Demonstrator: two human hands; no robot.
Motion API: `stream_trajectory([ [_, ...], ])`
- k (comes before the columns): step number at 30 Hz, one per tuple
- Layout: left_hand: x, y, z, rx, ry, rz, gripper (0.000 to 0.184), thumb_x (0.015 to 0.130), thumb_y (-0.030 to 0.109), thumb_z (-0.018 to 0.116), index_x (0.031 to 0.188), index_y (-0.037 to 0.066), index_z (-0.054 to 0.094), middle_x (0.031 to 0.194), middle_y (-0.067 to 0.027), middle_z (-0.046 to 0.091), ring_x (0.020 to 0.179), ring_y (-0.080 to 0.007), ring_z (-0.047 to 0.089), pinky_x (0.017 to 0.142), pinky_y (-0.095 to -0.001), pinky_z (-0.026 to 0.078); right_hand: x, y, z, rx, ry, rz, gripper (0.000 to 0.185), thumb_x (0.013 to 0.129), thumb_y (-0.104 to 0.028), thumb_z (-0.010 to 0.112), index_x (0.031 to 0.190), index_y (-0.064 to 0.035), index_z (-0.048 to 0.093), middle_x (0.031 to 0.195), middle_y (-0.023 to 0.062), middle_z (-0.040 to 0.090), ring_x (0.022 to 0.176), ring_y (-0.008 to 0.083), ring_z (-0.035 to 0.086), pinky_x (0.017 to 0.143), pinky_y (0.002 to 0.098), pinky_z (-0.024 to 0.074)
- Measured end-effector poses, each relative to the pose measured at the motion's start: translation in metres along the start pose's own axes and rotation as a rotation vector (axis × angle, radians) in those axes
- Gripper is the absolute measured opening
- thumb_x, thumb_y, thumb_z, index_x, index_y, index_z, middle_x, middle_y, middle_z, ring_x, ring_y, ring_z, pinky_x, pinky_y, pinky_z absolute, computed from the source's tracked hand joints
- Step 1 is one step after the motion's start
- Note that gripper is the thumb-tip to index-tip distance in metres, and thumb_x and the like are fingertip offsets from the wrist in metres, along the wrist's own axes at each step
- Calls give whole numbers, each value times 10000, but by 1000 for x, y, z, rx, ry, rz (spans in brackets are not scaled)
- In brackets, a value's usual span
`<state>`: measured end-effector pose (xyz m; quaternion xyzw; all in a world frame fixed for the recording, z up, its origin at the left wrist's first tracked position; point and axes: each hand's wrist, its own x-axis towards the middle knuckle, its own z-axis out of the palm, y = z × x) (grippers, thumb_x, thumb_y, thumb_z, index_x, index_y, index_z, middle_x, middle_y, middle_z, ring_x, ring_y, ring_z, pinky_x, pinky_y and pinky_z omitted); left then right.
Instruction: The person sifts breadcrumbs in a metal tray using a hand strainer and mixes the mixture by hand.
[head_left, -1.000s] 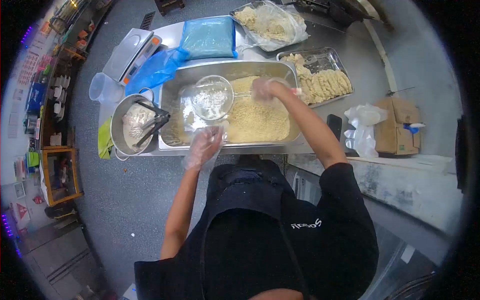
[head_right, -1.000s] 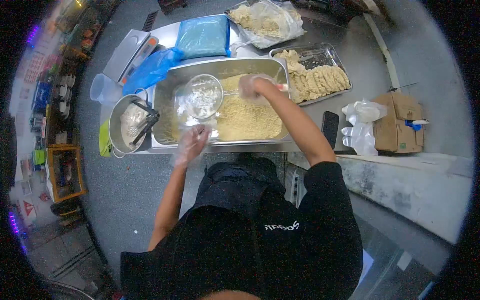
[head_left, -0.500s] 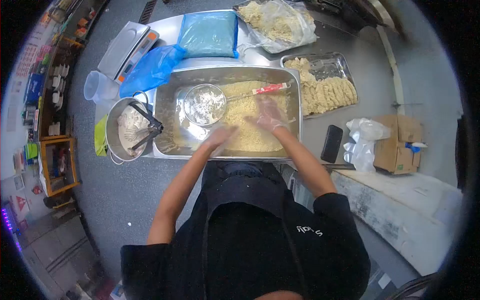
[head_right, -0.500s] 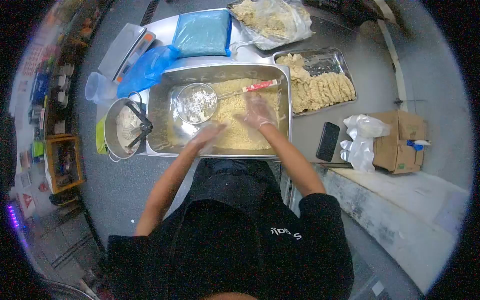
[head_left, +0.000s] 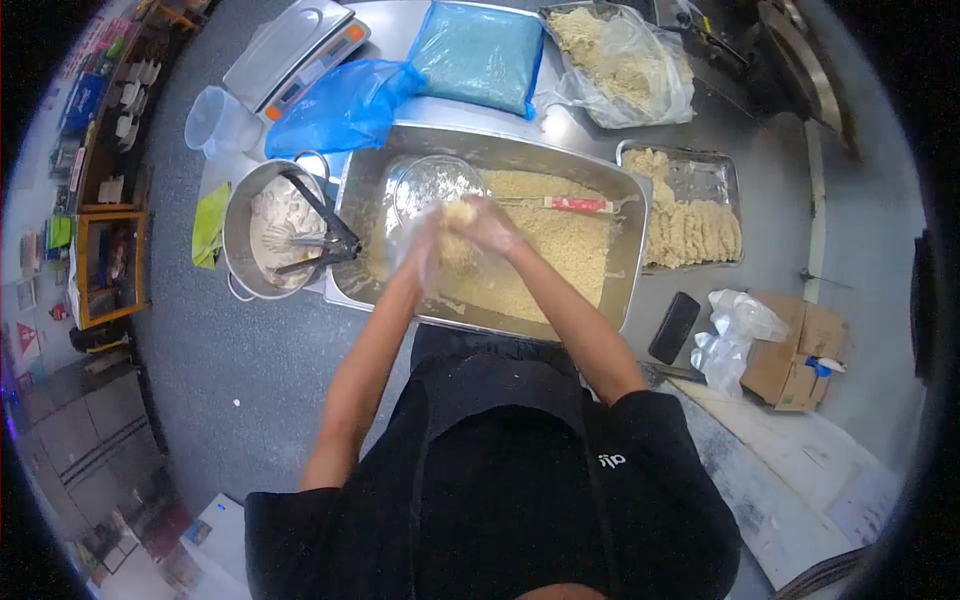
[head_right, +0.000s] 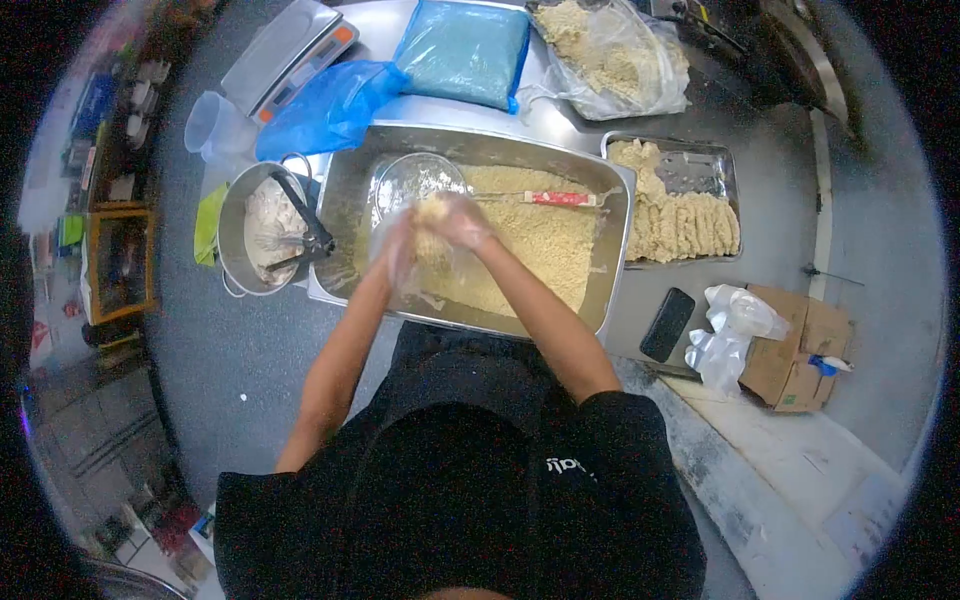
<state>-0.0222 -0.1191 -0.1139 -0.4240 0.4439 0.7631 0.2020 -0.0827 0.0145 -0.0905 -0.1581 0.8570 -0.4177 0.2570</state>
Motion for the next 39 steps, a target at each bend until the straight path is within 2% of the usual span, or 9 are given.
stream_trajectory([
  [4,21,6,-57,1011,66,442,388,870,332,415,1094,21,477,954,-130,584,813,-231,586,772,-365,454,9,-3,-42,-264,-175,171,686,724,-469,587,1167,35,444,1095,229,535,985,301,547,845,363,423],
  [6,12,-2,-72,2068,88,530,404,873,365,407,1082,31,499,956,-137,589,808,-241,586,743,-374,463,-2,2,-52,-480,-232,271,670,737,-463,569,1164,38,444,1102,235,527,962,317,554,820,371,436],
  [11,40,-72,-65,946,-95,374,351,854,345,449,1029,66,569,949,-123,605,797,-251,574,704,-355,452,-58,107,55,-914,119,-230,531,778,-399,530,1082,34,489,1073,244,529,906,331,570,762,382,458],
  [15,-5,-28,2,1158,-292,9,382,826,320,490,1022,-1,555,929,-165,606,871,-249,570,746,-411,440,-39,45,52,-375,-410,98,518,784,-353,527,1138,19,462,1137,237,498,1035,321,510,871,350,408],
  [19,-12,-17,-19,663,-35,438,304,828,270,481,988,29,573,952,-191,588,886,-293,564,763,-401,434,-11,-8,25,-16,-211,210,500,759,-293,535,1122,42,461,1151,250,483,1062,327,489,897,348,386],
  [25,59,-7,-87,1633,736,1197,270,760,161,486,990,50,577,855,-159,608,799,-300,577,819,-369,428,51,-3,-16,-274,45,8,369,746,-258,509,1029,-27,556,1034,229,553,940,357,545,835,377,428],
  [34,65,13,-61,801,378,517,291,783,208,458,999,40,558,828,-171,581,757,-326,554,650,-405,444,29,20,-61,-778,71,-257,265,797,-277,449,792,-67,611,756,183,591,727,324,585,652,423,463],
  [35,60,7,-65,1002,423,891,275,797,203,449,1004,53,553,817,-175,575,748,-331,545,657,-416,431,22,22,-61,-826,57,-285,259,797,-257,448,753,-58,608,705,183,585,685,313,588,619,418,468],
  [39,54,5,-82,980,411,1205,264,856,169,383,985,65,589,891,-174,585,799,-356,545,699,-459,417,-15,11,-71,-673,73,-329,285,816,-279,448,756,-43,597,660,182,566,649,318,578,610,412,464],
])
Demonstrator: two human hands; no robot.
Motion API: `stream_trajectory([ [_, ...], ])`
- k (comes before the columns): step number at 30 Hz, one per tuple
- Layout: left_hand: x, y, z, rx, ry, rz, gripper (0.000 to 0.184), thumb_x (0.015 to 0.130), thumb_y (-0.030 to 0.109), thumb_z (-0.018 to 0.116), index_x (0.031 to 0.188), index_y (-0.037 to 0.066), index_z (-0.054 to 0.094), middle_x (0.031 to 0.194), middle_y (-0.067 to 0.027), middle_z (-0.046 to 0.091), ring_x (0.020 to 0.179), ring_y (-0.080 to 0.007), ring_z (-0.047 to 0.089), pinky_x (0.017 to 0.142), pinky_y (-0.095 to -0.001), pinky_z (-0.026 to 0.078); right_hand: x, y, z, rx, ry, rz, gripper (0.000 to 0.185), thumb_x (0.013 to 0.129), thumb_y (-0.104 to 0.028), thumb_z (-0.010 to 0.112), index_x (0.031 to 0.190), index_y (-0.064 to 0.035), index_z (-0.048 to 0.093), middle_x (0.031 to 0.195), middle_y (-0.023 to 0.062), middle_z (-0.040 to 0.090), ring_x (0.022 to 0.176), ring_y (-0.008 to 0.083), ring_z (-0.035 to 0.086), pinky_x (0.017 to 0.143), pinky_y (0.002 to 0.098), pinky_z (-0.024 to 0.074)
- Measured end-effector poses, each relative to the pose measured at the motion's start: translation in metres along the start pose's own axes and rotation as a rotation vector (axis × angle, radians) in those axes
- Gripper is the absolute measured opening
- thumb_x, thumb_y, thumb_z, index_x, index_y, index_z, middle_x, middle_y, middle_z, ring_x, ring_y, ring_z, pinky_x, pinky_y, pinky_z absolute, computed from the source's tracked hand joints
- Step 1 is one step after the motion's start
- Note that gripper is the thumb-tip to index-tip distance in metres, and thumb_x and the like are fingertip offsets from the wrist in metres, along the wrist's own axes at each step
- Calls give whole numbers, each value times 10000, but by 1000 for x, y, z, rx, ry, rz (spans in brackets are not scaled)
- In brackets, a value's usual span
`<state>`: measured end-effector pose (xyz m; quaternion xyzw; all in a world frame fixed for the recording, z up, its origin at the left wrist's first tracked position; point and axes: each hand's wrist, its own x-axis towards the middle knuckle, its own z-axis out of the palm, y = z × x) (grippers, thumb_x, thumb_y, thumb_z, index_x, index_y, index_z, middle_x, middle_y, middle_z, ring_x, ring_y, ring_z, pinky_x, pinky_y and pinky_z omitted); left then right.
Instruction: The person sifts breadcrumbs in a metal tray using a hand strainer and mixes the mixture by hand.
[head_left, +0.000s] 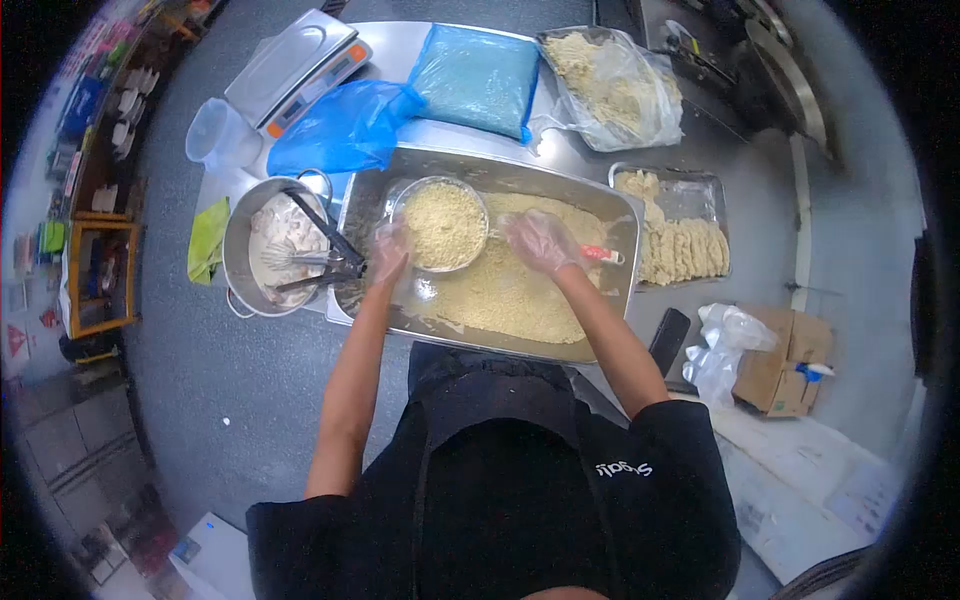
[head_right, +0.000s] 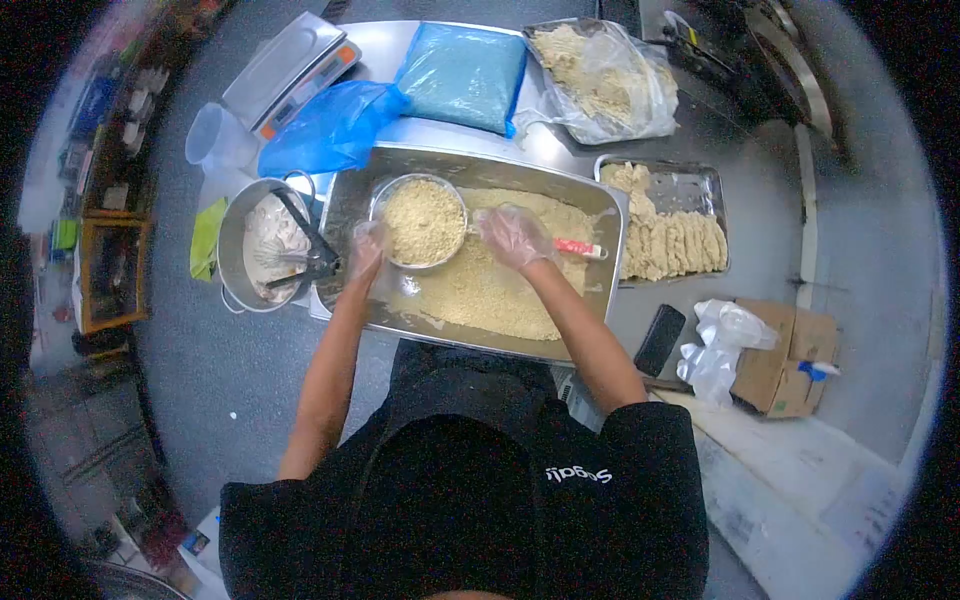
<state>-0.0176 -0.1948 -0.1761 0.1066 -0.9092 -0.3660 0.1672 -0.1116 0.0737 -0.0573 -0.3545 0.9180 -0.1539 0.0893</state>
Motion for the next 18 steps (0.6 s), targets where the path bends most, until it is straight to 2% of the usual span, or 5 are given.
stream_trajectory([
  [7,-5,16,11,-509,-330,-422,365,721,124,660,1051,13,550,1050,-65,566,961,-155,524,829,-297,428,-31,5,38,280,-233,156,326,880,-280,361,840,-33,570,717,195,572,711,346,567,626,438,439],
  [8,-9,29,17,-407,-168,-116,373,810,359,555,990,35,603,895,-61,594,800,-164,540,702,-299,437,-41,7,41,264,-248,100,328,882,-278,360,846,-28,570,720,205,570,715,350,566,628,441,436],
  [12,3,112,8,-722,-422,-933,558,837,508,430,1131,43,524,1117,-141,534,1023,-222,512,872,-324,396,-77,21,50,360,-161,329,337,881,-272,351,870,-16,570,744,236,568,714,369,562,637,453,433],
  [14,-4,119,19,-1161,-379,-1009,624,840,546,371,1198,41,450,1177,-163,491,1075,-252,485,920,-352,372,-84,24,54,382,-93,616,342,881,-273,345,883,-15,569,761,240,569,718,379,557,647,458,431],
  [18,-10,142,24,-1458,-510,-886,744,826,615,267,1278,29,335,1231,-189,442,1115,-301,458,976,-406,330,-103,20,38,359,-31,396,291,850,-251,375,842,-18,549,761,235,567,709,393,563,626,461,426],
])
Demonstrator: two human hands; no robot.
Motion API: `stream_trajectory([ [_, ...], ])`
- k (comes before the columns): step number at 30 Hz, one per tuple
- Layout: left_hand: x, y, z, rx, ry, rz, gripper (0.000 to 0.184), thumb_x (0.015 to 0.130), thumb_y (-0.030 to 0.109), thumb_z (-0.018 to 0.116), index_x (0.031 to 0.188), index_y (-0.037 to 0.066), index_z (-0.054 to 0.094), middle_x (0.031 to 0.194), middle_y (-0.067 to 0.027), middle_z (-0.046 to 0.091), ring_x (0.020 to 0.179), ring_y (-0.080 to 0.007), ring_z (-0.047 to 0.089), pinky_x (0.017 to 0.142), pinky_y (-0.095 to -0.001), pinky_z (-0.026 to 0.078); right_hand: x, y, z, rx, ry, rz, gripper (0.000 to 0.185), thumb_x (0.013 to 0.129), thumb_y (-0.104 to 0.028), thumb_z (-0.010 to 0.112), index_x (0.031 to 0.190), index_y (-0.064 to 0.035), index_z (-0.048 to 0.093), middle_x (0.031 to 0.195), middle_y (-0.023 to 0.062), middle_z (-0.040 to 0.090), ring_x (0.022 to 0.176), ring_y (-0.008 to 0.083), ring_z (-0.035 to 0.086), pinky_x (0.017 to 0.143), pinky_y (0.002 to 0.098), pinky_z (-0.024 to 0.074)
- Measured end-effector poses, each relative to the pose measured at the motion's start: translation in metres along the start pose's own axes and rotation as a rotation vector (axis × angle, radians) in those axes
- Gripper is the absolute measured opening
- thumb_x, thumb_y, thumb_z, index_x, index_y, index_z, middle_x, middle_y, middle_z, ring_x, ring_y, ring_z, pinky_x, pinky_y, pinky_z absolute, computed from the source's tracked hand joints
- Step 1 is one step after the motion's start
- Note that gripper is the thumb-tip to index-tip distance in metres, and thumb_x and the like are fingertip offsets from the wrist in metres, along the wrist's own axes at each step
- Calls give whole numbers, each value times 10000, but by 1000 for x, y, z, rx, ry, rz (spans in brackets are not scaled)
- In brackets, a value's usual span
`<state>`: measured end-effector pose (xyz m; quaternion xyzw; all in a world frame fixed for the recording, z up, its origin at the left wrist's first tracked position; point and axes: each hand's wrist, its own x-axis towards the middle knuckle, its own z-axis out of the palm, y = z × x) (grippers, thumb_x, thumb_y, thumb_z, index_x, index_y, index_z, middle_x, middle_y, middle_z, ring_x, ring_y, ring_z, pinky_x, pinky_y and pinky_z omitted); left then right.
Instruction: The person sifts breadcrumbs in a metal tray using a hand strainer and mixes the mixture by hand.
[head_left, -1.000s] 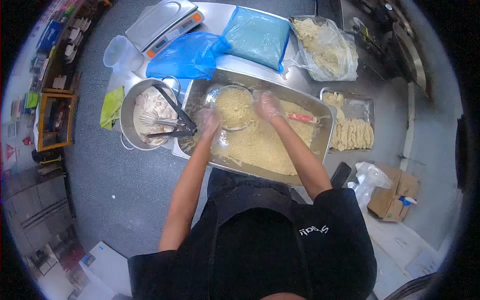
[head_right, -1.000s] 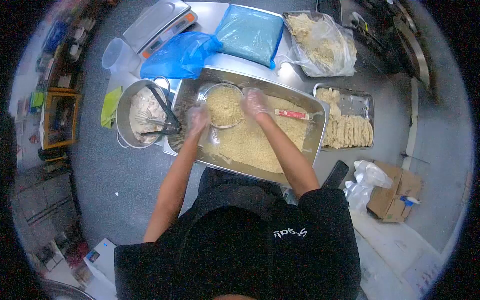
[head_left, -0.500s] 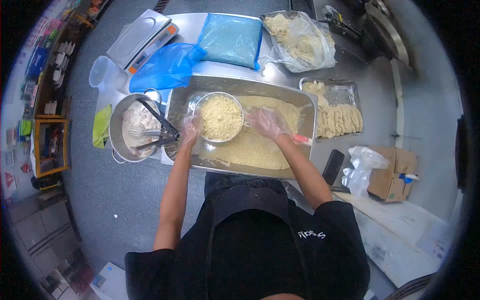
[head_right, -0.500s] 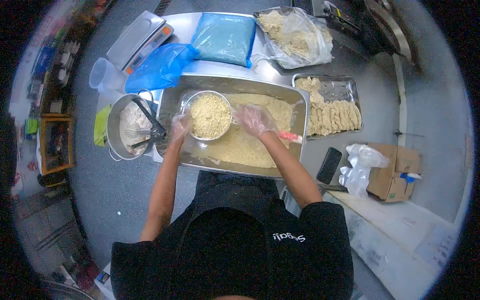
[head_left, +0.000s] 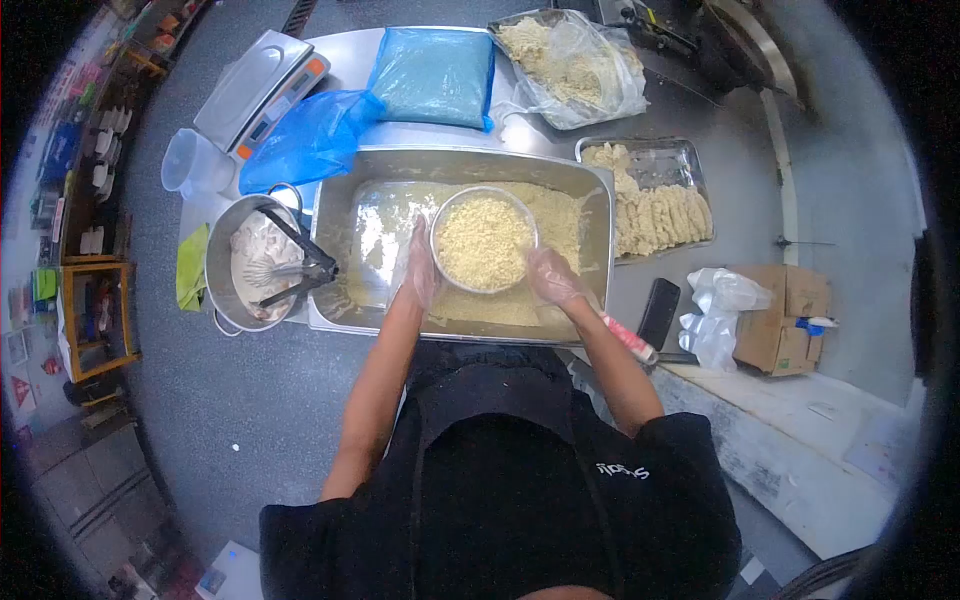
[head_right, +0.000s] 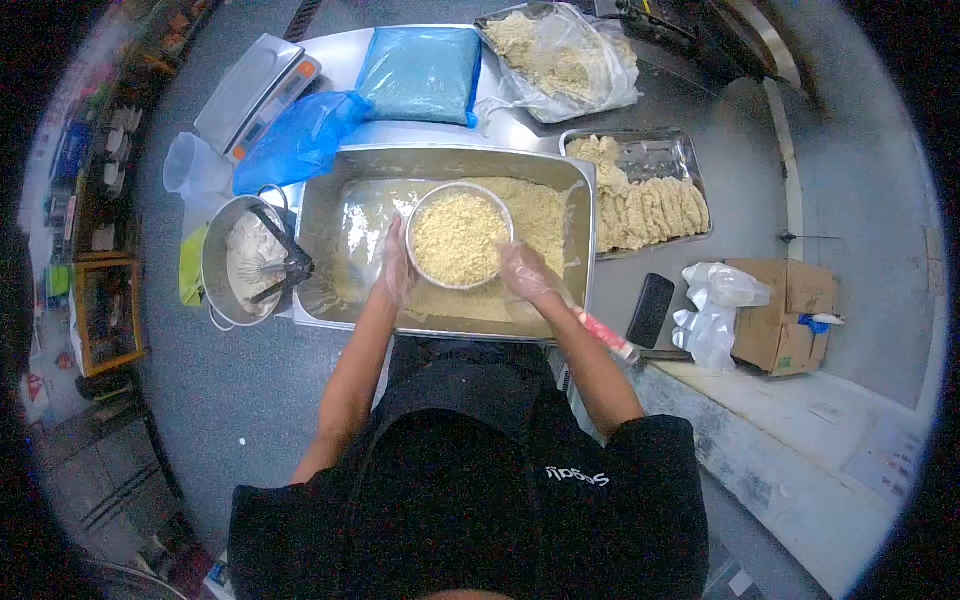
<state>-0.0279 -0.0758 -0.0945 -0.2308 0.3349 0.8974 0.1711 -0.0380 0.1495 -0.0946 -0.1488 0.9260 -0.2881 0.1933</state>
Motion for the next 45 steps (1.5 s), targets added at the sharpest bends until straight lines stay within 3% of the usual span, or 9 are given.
stream_trajectory([
  [11,-2,-1,-9,-143,-98,-186,788,808,635,265,1304,23,295,1266,-197,402,1133,-313,443,959,-430,354,-8,17,-6,139,-69,46,379,884,-318,372,848,25,529,657,226,533,638,329,543,612,410,409],
  [17,-3,-2,-6,-171,-130,-205,778,819,617,258,1307,12,281,1264,-200,402,1135,-314,440,960,-419,354,-8,-4,-34,45,-211,178,388,884,-331,365,908,10,548,799,262,559,769,399,550,688,456,417],
  [20,-9,0,4,-24,89,-246,762,828,601,255,1301,4,287,1260,-207,402,1134,-316,439,970,-420,342,-10,14,-26,206,81,85,361,888,-298,356,876,11,542,778,263,552,755,405,543,674,458,413],
  [23,-9,0,10,-104,-89,-189,765,825,598,265,1301,0,281,1256,-209,405,1132,-316,440,967,-419,344,-10,21,-28,4,-79,-87,327,886,-261,363,837,15,529,752,261,541,733,405,539,647,460,406],
  [26,-14,10,19,62,83,-273,719,846,565,225,1298,11,295,1261,-200,403,1152,-320,420,976,-450,327,-7,13,-34,52,-16,53,312,886,-239,359,818,19,520,744,261,535,720,406,537,640,465,411],
  [32,-5,5,8,42,-14,-273,674,859,530,216,1276,13,336,1231,-192,441,1150,-310,426,965,-448,343,-10,-2,-43,66,-68,124,337,891,-253,340,823,20,526,760,266,536,733,396,540,646,463,413],
  [35,-1,2,6,-86,-118,-230,659,863,513,213,1268,11,347,1213,-187,459,1128,-300,451,942,-438,371,-17,6,-30,13,-45,-87,341,892,-265,348,836,18,528,735,261,534,736,397,538,641,452,413],
  [38,-4,4,7,-5,6,-291,648,868,502,213,1259,7,359,1206,-185,465,1105,-284,472,936,-417,387,-7,26,-24,276,-14,79,353,891,-291,357,857,14,531,741,261,539,747,392,541,650,446,418],
  [45,-7,7,17,10,-33,-174,644,861,503,259,1250,1,367,1171,-209,486,1009,-302,536,863,-422,459,-12,7,-33,127,-30,128,362,890,-301,366,857,17,535,776,249,554,711,377,549,631,436,423],
])
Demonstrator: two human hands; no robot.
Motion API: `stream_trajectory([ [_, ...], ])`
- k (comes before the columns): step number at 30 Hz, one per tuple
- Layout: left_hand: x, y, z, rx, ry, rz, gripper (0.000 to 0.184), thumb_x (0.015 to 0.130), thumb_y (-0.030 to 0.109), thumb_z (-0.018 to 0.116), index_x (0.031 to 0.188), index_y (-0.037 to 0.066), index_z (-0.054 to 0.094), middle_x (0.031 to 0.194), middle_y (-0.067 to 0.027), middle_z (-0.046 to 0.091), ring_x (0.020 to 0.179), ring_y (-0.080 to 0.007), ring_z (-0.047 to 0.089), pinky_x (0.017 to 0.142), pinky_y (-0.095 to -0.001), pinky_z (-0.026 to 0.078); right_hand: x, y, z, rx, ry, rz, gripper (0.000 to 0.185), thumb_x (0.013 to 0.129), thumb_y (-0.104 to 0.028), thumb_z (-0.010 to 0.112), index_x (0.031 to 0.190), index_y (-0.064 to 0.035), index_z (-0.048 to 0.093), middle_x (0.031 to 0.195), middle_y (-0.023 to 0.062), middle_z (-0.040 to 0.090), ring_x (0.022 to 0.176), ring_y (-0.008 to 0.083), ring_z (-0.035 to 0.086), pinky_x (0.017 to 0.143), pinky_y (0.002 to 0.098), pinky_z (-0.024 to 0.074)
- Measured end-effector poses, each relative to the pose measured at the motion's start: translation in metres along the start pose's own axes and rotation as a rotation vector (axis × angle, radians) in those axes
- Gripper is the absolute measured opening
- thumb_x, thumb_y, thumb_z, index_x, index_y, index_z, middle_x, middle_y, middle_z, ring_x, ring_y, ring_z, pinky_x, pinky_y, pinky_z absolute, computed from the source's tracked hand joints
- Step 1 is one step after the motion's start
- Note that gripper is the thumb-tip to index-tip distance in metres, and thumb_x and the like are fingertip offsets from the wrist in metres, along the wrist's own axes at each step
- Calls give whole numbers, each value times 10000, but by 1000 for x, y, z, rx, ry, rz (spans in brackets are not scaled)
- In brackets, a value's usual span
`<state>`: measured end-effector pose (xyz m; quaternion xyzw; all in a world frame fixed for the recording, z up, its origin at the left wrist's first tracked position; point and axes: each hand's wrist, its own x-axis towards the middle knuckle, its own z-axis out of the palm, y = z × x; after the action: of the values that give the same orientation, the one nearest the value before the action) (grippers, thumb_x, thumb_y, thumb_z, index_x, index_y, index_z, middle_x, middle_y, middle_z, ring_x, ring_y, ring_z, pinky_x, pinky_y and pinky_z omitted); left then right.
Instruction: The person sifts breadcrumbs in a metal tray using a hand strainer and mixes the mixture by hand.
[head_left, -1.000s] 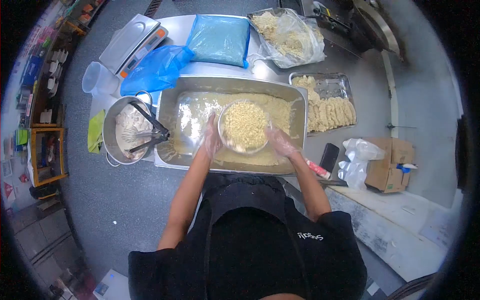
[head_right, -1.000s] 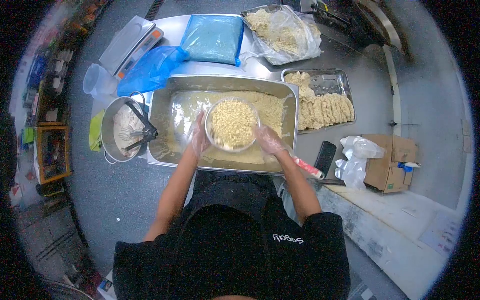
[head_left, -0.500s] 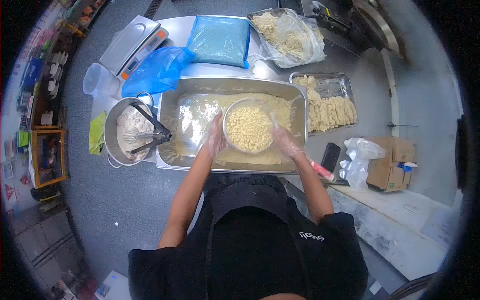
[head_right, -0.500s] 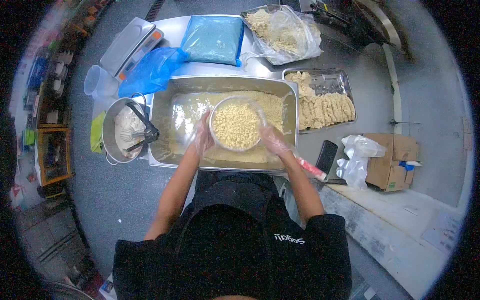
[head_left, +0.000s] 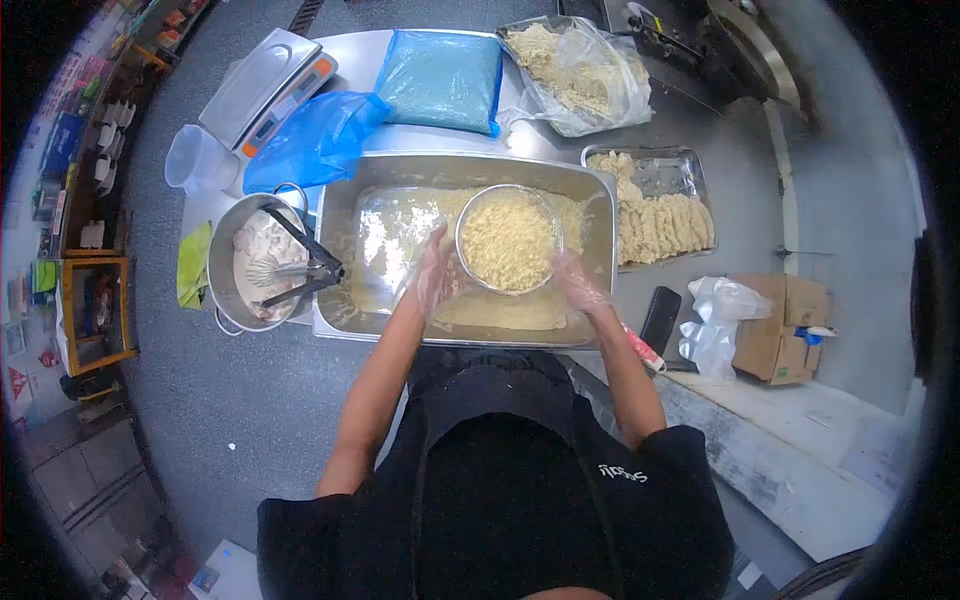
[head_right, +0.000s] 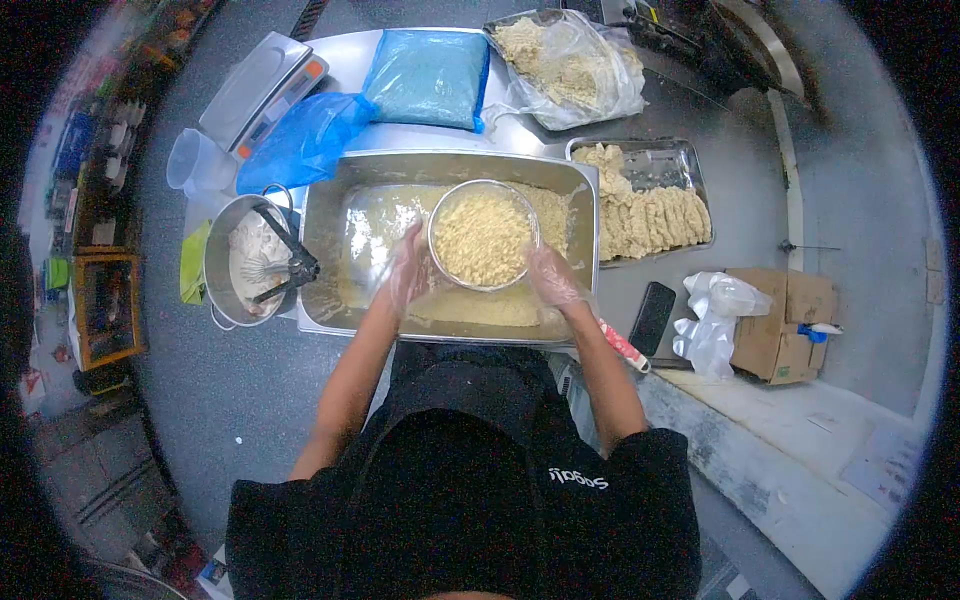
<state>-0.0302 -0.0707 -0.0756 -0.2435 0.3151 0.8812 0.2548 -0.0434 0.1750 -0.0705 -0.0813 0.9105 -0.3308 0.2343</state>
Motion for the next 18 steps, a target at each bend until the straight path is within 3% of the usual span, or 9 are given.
stream_trajectory([
  [2,-6,3,7,-39,21,-22,657,858,514,252,1254,2,362,1166,-210,489,1010,-300,536,869,-417,453,-3,-2,0,-12,15,-162,357,889,-298,369,873,18,534,769,243,557,694,376,550,623,436,425],
  [5,1,-3,-6,13,-55,7,693,854,541,243,1271,-5,333,1200,-199,464,1060,-289,501,912,-404,414,2,4,3,-191,-145,-113,350,889,-295,371,891,13,538,783,240,560,703,365,554,640,433,429],
  [8,1,-1,-10,87,-44,-10,714,851,555,245,1275,-14,325,1220,-197,448,1087,-282,486,918,-393,406,1,-2,-5,30,-83,65,334,888,-287,372,883,1,541,801,230,567,730,351,557,655,424,431],
  [10,0,-4,-9,23,-138,44,728,844,566,244,1277,-14,323,1206,-196,460,1070,-278,497,889,-392,424,-1,11,13,-62,-57,-93,326,886,-287,380,879,-5,543,803,226,567,741,344,555,655,416,427],
  [11,-4,-3,-5,47,-111,55,729,841,570,250,1271,-12,334,1193,-190,470,1055,-276,505,872,-394,431,-2,19,19,-109,-42,-168,321,884,-287,385,878,-8,544,804,224,568,747,340,554,655,411,425],
  [14,6,-4,-14,104,32,-64,716,845,567,269,1253,-14,360,1176,-190,486,1034,-280,521,873,-409,439,10,28,9,-16,-59,-56,342,884,-307,387,886,-3,544,788,216,567,734,333,547,646,410,415],
  [15,8,-5,-16,106,71,-27,630,877,491,281,1231,-22,372,1159,-183,502,1040,-263,523,886,-376,443,8,27,10,-40,-37,-88,342,883,-307,391,879,-1,543,785,216,565,727,330,543,641,411,413],
  [18,-4,-7,-9,74,-62,126,627,884,487,244,1245,-14,355,1176,-193,485,1039,-271,520,893,-385,434,-9,3,8,-63,-18,-98,338,882,-299,400,862,7,541,764,215,559,698,324,534,623,412,409],
])
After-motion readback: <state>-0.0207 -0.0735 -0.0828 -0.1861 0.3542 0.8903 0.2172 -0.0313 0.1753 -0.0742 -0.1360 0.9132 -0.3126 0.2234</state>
